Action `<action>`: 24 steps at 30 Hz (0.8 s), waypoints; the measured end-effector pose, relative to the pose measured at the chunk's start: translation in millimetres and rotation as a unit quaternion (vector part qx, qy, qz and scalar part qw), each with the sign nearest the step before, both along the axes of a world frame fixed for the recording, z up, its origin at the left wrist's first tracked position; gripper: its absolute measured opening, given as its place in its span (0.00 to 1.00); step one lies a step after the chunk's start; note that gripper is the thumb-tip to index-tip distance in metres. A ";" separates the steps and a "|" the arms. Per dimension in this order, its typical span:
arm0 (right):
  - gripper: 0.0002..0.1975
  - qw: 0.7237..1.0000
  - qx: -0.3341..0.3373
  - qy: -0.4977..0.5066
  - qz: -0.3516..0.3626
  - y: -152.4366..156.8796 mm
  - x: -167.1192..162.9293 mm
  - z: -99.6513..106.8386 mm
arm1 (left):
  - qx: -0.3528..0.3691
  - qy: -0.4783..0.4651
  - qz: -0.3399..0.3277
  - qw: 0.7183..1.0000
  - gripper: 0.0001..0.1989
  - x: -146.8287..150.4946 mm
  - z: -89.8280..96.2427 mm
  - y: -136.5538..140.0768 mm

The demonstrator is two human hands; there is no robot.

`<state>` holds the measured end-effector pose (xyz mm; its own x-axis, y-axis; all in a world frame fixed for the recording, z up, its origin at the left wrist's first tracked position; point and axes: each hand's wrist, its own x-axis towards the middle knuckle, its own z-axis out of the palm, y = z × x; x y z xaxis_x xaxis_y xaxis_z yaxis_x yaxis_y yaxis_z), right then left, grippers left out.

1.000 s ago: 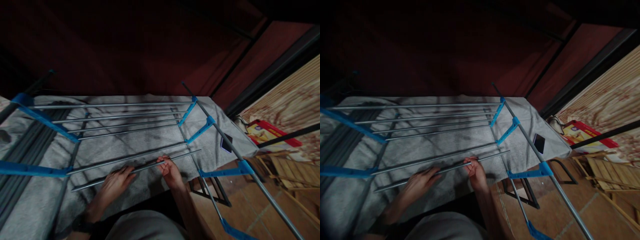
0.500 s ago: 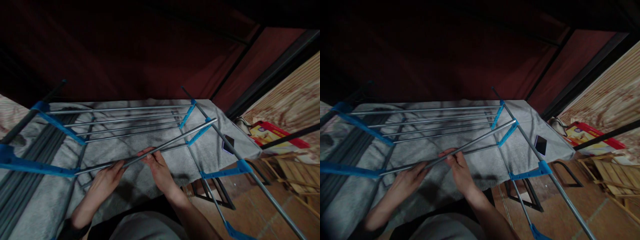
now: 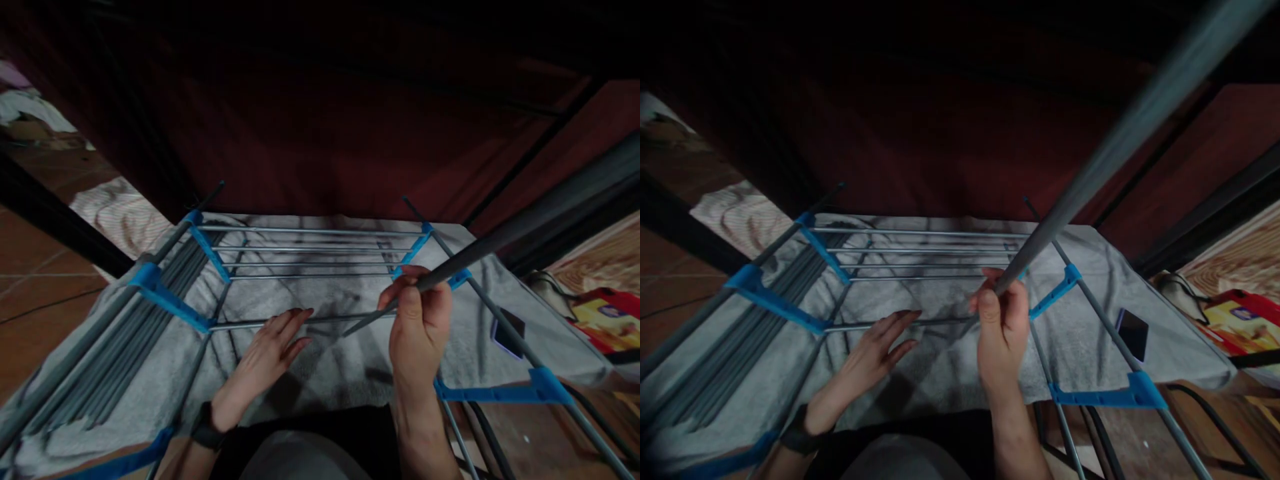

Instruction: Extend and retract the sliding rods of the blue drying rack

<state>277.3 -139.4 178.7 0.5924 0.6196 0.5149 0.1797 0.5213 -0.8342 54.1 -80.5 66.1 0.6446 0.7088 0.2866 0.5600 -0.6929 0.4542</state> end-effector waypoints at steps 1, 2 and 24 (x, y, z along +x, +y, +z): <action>0.08 0.999 -0.013 -0.038 -0.017 -0.4 3.8 -0.4 | -0.001 -0.003 -0.003 1.000 0.22 0.7 -1.2 -0.2; 0.09 0.996 -0.030 -0.078 -0.028 -0.3 7.0 -2.3 | 0.001 -0.006 -0.006 1.000 0.21 1.3 -2.5 -0.3; 0.22 0.809 -0.298 -0.493 0.117 0.7 -3.6 -166.8 | 0.054 0.050 -0.103 0.992 0.10 38.7 1.9 -42.3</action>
